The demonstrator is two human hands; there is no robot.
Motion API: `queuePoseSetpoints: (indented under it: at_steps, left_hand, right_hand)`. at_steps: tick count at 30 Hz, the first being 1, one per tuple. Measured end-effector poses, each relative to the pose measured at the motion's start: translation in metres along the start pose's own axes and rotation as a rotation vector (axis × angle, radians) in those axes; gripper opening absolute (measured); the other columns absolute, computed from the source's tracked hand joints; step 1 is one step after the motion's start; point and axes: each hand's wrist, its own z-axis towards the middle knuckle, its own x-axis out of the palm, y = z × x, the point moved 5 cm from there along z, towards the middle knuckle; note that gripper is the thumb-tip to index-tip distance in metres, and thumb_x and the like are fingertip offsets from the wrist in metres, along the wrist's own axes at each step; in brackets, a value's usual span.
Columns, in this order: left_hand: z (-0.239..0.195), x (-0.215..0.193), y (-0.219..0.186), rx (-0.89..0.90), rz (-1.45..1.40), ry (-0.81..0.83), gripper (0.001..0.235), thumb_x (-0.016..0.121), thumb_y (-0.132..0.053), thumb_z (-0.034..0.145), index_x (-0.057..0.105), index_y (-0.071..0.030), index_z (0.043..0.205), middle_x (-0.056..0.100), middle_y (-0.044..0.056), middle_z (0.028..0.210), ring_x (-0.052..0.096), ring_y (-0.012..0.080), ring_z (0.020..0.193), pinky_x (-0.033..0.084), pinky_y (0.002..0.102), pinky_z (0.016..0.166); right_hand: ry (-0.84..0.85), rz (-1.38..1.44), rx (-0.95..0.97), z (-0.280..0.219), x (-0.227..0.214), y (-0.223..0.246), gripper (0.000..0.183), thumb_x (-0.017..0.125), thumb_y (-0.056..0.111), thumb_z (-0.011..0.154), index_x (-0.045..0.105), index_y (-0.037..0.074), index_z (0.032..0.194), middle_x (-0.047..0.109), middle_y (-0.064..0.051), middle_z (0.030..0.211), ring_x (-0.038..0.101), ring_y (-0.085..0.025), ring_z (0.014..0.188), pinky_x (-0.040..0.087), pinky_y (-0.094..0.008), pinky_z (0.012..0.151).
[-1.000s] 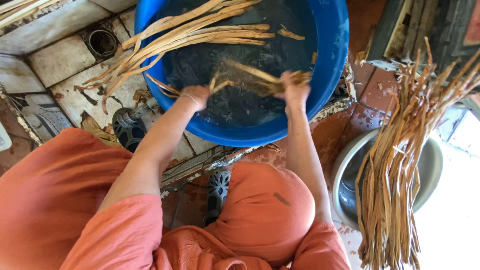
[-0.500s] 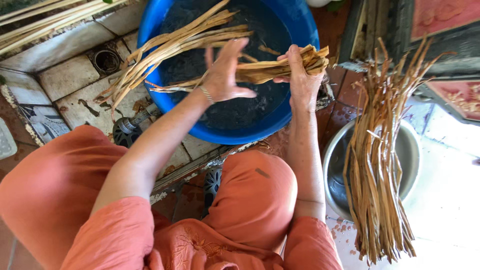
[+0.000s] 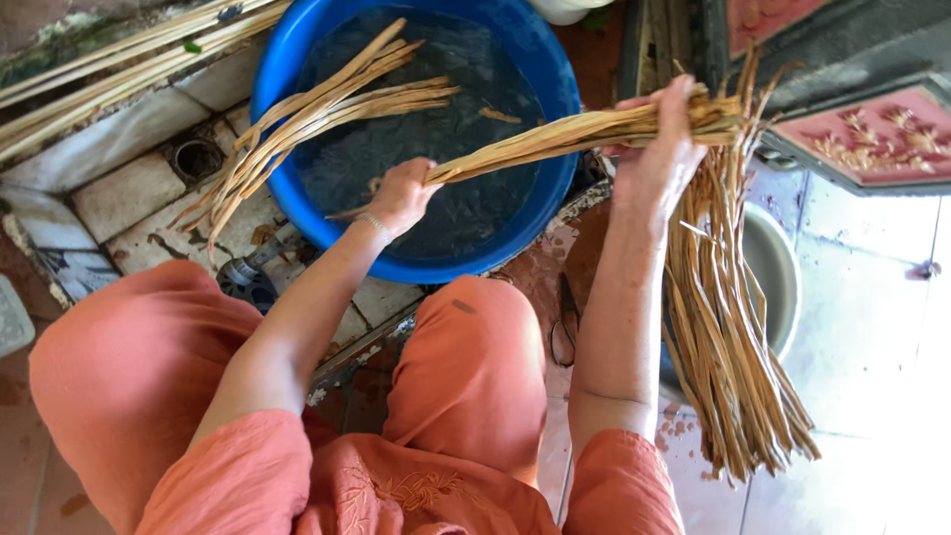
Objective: The person sits on the floor and repeatedly splits long bamboo strips by hand, separating them into thinner strands. The person dips the strips into a blue basin of water and places the processed strands into a metal bowl.
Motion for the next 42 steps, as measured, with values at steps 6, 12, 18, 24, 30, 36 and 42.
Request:
queuePoseSetpoints:
  at_steps: [6, 12, 18, 24, 30, 36, 42]
  left_hand:
    - [-0.02, -0.012, 0.025, 0.036, 0.153, 0.064, 0.021, 0.073, -0.021, 0.094, 0.065, -0.008, 0.109, 0.069, 0.019, 0.1, 0.068, 0.0422, 0.092, 0.057, 0.05, 0.079]
    - [-0.001, -0.048, 0.038, 0.083, 0.349, 0.083, 0.023, 0.064, -0.022, 0.111, 0.06, -0.001, 0.117, 0.065, 0.027, 0.102, 0.065, 0.0459, 0.076, 0.052, 0.054, 0.064]
    - [-0.013, -0.06, 0.017, 0.135, 0.841, 0.351, 0.027, 0.069, -0.036, 0.093, 0.071, -0.01, 0.1, 0.06, 0.015, 0.103, 0.063, 0.0379, 0.104, 0.048, 0.056, 0.083]
    - [0.027, -0.041, -0.042, 0.14, 0.74, 0.45, 0.015, 0.069, -0.025, 0.097, 0.074, -0.012, 0.103, 0.052, 0.021, 0.11, 0.063, 0.0416, 0.083, 0.051, 0.054, 0.069]
    - [0.119, -0.015, -0.221, 0.598, 0.376, 0.17, 0.028, 0.075, -0.003, 0.102, 0.061, -0.011, 0.125, 0.051, 0.017, 0.122, 0.068, 0.0353, 0.094, 0.058, 0.042, 0.07]
    - [0.134, -0.014, -0.357, 0.853, 0.048, 0.128, 0.077, 0.089, -0.009, 0.085, 0.045, -0.003, 0.147, 0.047, 0.016, 0.131, 0.069, 0.0338, 0.104, 0.061, 0.037, 0.082]
    - [0.096, -0.001, -0.273, 0.573, 0.152, 0.416, 0.056, 0.082, -0.012, 0.09, 0.054, -0.01, 0.138, 0.049, 0.013, 0.134, 0.07, 0.0276, 0.094, 0.06, 0.036, 0.081]
  right_hand:
    - [-0.007, 0.297, 0.062, -0.009, -0.029, -0.009, 0.032, 0.066, 0.038, 0.099, 0.063, 0.007, 0.089, 0.071, -0.014, 0.082, 0.069, -0.025, 0.069, 0.055, -0.038, 0.051]
    - [0.087, 0.489, 0.038, -0.037, -0.079, -0.025, 0.027, 0.07, 0.03, 0.102, 0.069, 0.007, 0.116, 0.072, -0.013, 0.108, 0.067, -0.024, 0.095, 0.055, -0.038, 0.078]
    - [-0.065, -0.204, 0.051, -0.075, -0.11, -0.089, 0.023, 0.084, 0.022, 0.091, 0.072, 0.005, 0.102, 0.073, -0.007, 0.093, 0.069, -0.018, 0.08, 0.058, -0.031, 0.068]
    - [-0.423, 0.208, 0.449, -0.153, -0.197, -0.128, 0.026, 0.082, 0.031, 0.088, 0.067, 0.011, 0.094, 0.065, -0.003, 0.073, 0.057, -0.014, 0.047, 0.043, -0.028, 0.04]
    - [-0.604, 0.551, 0.123, -0.198, -0.333, -0.053, 0.021, 0.078, 0.029, 0.093, 0.071, 0.013, 0.105, 0.069, -0.002, 0.085, 0.061, -0.013, 0.062, 0.049, -0.025, 0.051]
    - [-0.766, 0.66, -0.069, -0.222, -0.453, -0.004, 0.022, 0.078, 0.029, 0.097, 0.068, 0.011, 0.103, 0.073, -0.007, 0.093, 0.062, -0.017, 0.065, 0.054, -0.028, 0.057]
    - [-0.943, 0.625, 0.053, -0.241, -0.478, -0.015, 0.036, 0.081, 0.037, 0.093, 0.068, 0.007, 0.109, 0.07, -0.008, 0.089, 0.068, -0.018, 0.069, 0.063, -0.034, 0.065]
